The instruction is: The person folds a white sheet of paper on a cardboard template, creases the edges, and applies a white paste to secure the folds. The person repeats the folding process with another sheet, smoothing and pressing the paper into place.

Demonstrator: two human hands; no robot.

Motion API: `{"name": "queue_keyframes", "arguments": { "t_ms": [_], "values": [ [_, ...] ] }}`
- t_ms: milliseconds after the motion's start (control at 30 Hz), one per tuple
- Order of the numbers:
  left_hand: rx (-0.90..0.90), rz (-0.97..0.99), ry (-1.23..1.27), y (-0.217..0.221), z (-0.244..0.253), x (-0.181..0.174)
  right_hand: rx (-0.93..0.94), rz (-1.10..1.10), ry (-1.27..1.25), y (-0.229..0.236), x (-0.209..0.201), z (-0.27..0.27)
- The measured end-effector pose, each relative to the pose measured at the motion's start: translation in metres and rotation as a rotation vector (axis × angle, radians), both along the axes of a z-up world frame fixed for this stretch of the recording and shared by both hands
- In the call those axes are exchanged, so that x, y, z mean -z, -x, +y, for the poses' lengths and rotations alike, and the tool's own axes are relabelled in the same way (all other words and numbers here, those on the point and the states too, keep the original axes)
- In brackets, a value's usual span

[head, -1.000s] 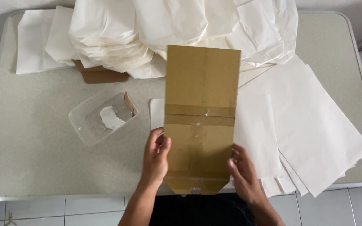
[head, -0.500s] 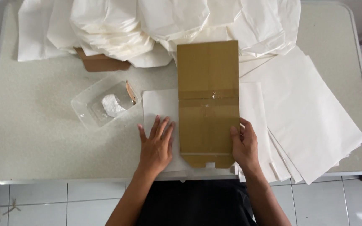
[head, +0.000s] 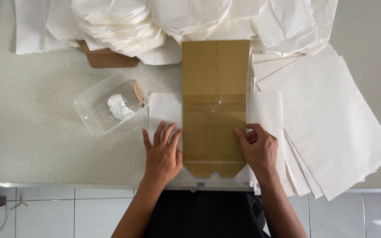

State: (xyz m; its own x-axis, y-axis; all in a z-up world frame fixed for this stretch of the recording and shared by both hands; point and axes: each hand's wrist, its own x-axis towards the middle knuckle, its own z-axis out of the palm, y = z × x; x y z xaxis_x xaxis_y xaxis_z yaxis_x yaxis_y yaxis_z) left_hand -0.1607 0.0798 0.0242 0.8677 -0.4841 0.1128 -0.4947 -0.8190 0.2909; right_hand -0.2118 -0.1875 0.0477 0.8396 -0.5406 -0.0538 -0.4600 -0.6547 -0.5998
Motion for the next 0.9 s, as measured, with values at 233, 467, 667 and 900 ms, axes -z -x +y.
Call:
{"name": "queue_keyframes", "arguments": {
  "t_ms": [233, 467, 667, 900],
  "values": [
    [-0.01, 0.035, 0.063, -0.021, -0.006, 0.01, -0.079, 0.0, 0.177, -0.012, -0.007, 0.011],
    [0.068, 0.076, 0.263, -0.041, -0.025, 0.0, -0.296, -0.271, 0.239, -0.049, -0.006, 0.05],
    [0.092, 0.058, 0.331, -0.06, -0.028, 0.024, -0.548, -0.462, 0.273, -0.078, -0.004, 0.094],
    [0.063, 0.035, 0.245, -0.068, -0.023, 0.023, -0.611, -0.55, 0.302, -0.128, -0.013, 0.14]
  ]
}}
